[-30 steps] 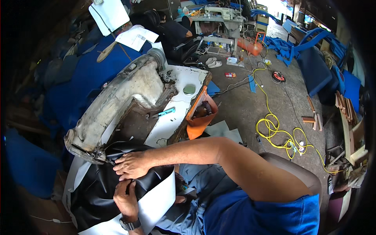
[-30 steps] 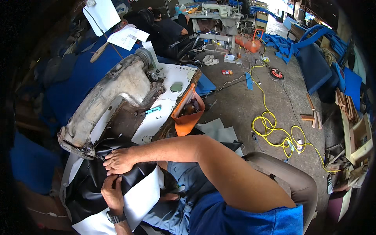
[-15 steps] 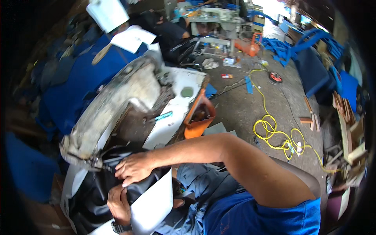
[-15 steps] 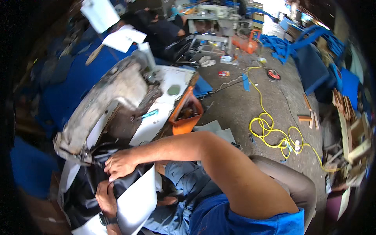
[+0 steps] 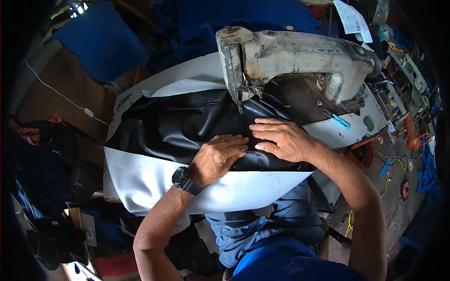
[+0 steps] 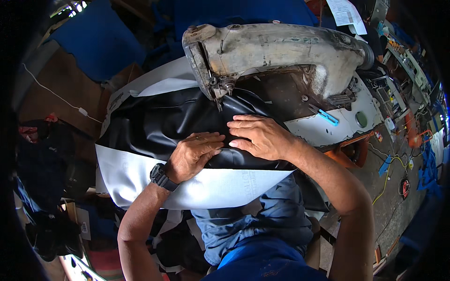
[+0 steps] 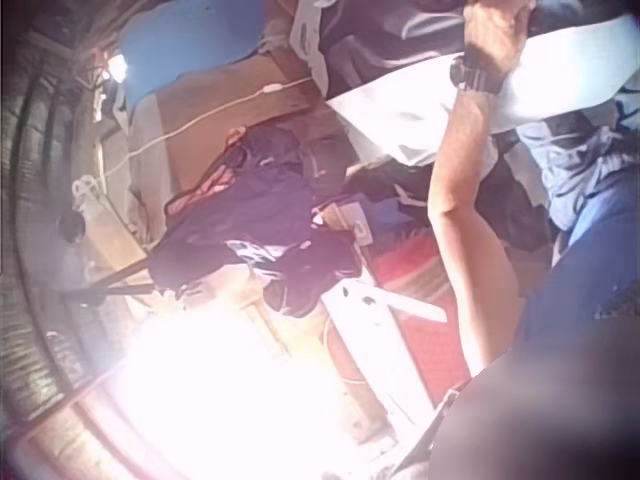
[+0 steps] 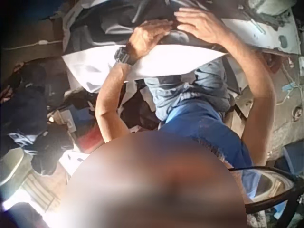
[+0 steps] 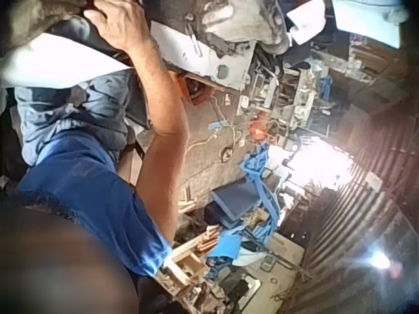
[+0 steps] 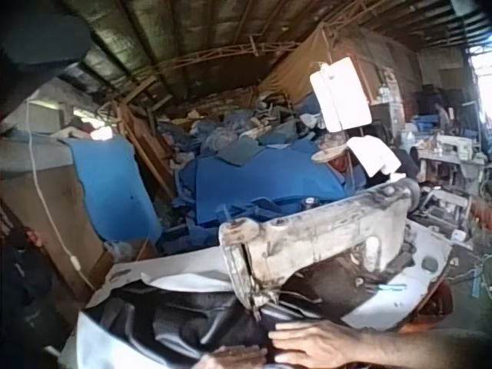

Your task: The person sews a black vinyl or leather cover using an industrial sewing machine.

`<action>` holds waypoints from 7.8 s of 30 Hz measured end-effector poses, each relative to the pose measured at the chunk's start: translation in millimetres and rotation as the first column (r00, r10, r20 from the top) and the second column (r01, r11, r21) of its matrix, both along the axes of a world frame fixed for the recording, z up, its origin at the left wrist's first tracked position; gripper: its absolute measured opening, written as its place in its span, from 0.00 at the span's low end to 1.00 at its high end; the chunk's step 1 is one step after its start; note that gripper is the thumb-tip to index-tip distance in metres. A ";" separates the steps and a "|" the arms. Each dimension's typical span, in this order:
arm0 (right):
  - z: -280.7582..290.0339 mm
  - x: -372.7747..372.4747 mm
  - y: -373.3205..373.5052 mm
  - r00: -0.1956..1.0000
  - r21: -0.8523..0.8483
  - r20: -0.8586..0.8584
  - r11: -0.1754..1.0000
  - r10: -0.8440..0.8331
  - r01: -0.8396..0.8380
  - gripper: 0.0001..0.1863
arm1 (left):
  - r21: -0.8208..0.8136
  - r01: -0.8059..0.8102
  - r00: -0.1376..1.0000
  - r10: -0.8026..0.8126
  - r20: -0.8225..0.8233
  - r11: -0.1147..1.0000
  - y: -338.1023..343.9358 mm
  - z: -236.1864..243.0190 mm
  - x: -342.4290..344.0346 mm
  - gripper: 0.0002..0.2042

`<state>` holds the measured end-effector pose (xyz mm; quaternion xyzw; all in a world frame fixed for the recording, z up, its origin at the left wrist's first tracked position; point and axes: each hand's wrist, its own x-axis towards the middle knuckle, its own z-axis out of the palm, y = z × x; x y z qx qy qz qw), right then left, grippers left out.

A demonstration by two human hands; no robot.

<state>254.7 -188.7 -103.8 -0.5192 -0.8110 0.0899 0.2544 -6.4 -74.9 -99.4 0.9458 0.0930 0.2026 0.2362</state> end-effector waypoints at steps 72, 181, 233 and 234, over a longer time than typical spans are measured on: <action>20.2 -23.7 -60.7 0.980 -0.082 0.176 0.993 0.097 -0.084 0.32 | 0.215 -0.231 0.971 0.212 0.106 0.949 -65.8 16.1 -27.3 0.11; 16.3 25.0 23.2 0.988 -0.010 0.150 1.000 -0.020 0.022 0.17 | 0.203 -0.080 0.996 0.084 -0.012 0.976 38.2 -4.3 26.0 0.18; 42.1 -37.2 -59.9 0.970 0.455 0.232 0.889 -0.068 -0.046 0.13 | 0.216 -0.221 0.975 0.221 0.025 0.951 -106.3 37.5 -27.0 0.31; 33.8 -30.7 -54.7 0.991 0.478 0.121 0.878 -0.057 -0.008 0.12 | 0.295 -0.259 0.965 0.258 0.043 0.920 -104.7 34.8 -23.1 0.43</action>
